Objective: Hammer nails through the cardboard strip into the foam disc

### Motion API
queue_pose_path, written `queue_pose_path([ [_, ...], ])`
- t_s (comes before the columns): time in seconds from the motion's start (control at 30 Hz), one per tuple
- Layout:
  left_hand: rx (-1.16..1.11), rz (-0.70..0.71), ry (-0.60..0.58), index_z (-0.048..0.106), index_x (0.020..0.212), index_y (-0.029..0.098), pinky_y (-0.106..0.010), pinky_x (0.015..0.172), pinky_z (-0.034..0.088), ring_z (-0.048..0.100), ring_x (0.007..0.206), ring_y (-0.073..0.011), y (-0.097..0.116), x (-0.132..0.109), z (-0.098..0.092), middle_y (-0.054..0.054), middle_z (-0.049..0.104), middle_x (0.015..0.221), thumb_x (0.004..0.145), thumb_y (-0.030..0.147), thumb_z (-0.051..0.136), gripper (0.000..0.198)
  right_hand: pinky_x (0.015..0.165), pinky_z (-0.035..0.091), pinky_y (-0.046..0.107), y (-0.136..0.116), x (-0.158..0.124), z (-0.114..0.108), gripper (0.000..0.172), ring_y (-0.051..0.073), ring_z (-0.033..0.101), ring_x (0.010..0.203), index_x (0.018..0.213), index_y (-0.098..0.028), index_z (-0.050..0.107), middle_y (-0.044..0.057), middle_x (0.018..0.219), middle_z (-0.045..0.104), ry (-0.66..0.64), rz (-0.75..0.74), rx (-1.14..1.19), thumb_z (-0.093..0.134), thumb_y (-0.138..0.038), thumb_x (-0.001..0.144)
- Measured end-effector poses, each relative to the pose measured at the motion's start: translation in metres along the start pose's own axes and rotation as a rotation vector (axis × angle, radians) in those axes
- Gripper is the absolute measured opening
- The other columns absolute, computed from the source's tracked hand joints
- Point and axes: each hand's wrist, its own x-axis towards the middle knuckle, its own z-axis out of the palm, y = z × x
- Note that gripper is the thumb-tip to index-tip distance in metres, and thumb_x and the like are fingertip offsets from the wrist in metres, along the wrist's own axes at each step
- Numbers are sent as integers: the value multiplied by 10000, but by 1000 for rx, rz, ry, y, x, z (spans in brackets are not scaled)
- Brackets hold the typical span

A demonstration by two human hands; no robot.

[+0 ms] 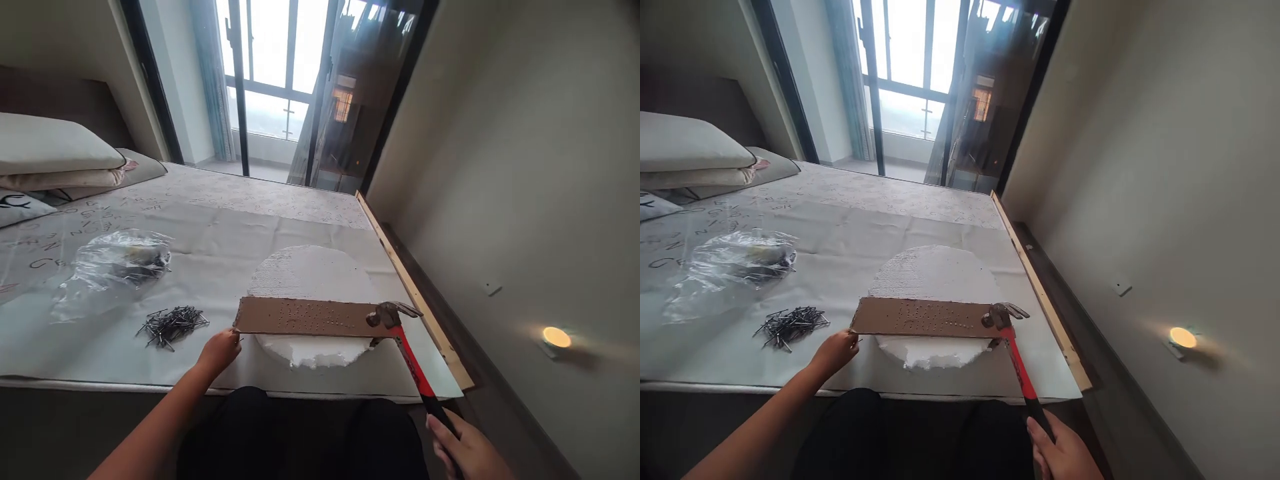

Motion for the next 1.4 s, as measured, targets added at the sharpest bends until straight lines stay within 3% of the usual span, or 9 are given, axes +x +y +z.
queue_pose_path([
  [0.13,-40,108,72,588,704,175,-270,623,441,615,669,-189,-4,-27,-19,-63,648,712,765,147,365,233,351,257,171,6,0,-7,395,57,293,377,628,-219,386,-91,490,301,-22,17,59,464,-590,739],
  [0.27,-252,318,287,647,795,216,-214,563,468,628,599,-145,10,-48,-56,-27,688,765,783,275,440,216,324,242,168,6,1,-16,371,49,246,358,629,-225,351,-98,484,314,-19,-6,68,447,-550,779],
  [0.37,-380,408,411,662,828,228,-192,534,479,608,544,-119,53,-44,-91,-13,686,758,780,349,509,201,311,243,162,5,6,-23,378,49,248,347,624,-227,324,-101,476,307,-40,-15,46,405,-543,813],
  [0.47,-547,422,373,656,848,215,-191,475,470,573,488,-96,119,-24,-108,-15,676,767,796,343,508,203,304,251,161,9,13,-28,366,53,249,340,668,-230,358,-102,479,302,-82,-38,76,376,-558,829],
  [0.63,-780,367,318,635,738,177,-203,523,477,583,536,-108,222,24,-88,-18,650,667,790,266,508,164,318,233,152,13,21,-36,325,54,257,357,707,-233,369,-97,491,297,-123,-2,99,383,-527,847],
  [0.77,-758,341,323,661,732,186,-222,569,477,608,595,-131,264,55,-60,-20,669,660,764,268,549,143,333,210,153,4,23,-43,307,51,234,373,686,-223,365,-95,486,274,-153,18,77,405,-478,853],
  [1.0,-691,341,316,687,758,192,-246,620,480,620,637,-140,274,74,-30,-26,695,721,751,221,574,116,336,180,176,-2,27,-53,360,55,205,375,685,-221,390,-93,478,254,-153,34,67,432,-563,789],
  [1.2,-669,378,294,687,767,205,-270,661,495,630,670,-150,277,74,-25,-30,701,751,759,191,562,126,355,204,202,5,34,-55,464,61,210,373,652,-226,394,-86,466,271,-128,-1,126,445,-684,703],
  [1.4,-627,391,274,696,790,203,-278,687,496,640,749,-170,277,75,-22,-43,700,794,782,205,548,149,383,186,207,0,32,-53,417,65,205,400,650,-219,407,-85,472,268,-164,-21,132,486,-621,729],
])
